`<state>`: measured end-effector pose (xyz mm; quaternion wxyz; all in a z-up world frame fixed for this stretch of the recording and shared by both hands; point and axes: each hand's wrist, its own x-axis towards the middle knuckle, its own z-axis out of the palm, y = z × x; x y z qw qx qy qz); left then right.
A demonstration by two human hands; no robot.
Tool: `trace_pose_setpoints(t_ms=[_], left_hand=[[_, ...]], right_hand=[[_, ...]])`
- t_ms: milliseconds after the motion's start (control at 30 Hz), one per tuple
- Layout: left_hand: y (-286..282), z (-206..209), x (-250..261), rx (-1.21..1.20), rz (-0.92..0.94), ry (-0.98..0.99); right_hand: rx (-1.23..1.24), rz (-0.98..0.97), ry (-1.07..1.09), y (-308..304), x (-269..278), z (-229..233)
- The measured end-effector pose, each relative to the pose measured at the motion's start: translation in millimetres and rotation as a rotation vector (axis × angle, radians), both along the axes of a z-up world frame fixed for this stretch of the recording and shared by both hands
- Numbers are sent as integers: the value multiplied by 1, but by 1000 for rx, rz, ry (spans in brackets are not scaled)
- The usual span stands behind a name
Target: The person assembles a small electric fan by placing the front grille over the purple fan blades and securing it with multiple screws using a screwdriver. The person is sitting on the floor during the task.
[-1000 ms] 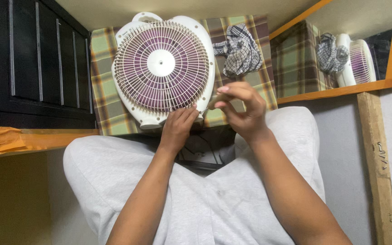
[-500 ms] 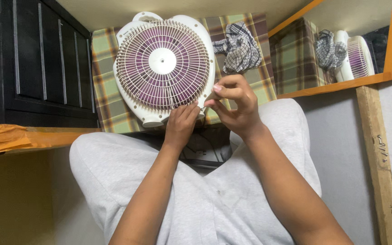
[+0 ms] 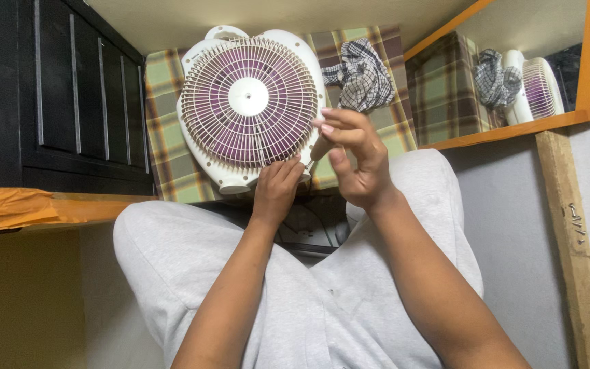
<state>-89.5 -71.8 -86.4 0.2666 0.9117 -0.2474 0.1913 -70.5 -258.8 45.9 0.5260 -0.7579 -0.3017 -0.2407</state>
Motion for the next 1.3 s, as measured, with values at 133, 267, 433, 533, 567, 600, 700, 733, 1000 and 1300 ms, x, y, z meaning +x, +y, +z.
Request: trace_pose_setpoints(t_ms=[133,267,433,533,567,600,700,733,1000,1300], left_hand=[[-1,-1,-1,1,9,4],[0,-3,-1,3,8,7],[-1,-3,-1,20,19,-5],[-2,-3,-1,10,16,0],[-2,-2,-1,11,16,0],[-1,-2,-1,12,16,0],[-1,-1,-1,4,11,-4],[-1,-1,-2,7,9,-4],[-2,-4,0,48,29,-29],[-1,-2,-1,29,17,-21]], right_hand=[[-51,-20,14,0,0,-6],[73,-11,72,3,2,-16],[102,43,112,1,-4,-13],[100,33,122,4,-7,-10],[94,22,101,6,-7,-10],[75,-9,51,7,-6,-9],[-10,-120,-34,7,-4,-5],[-56,-167,-19,7,-5,-3],[-66,-29,-16,3,-5,4],[43,-76,54,0,-4,-17]])
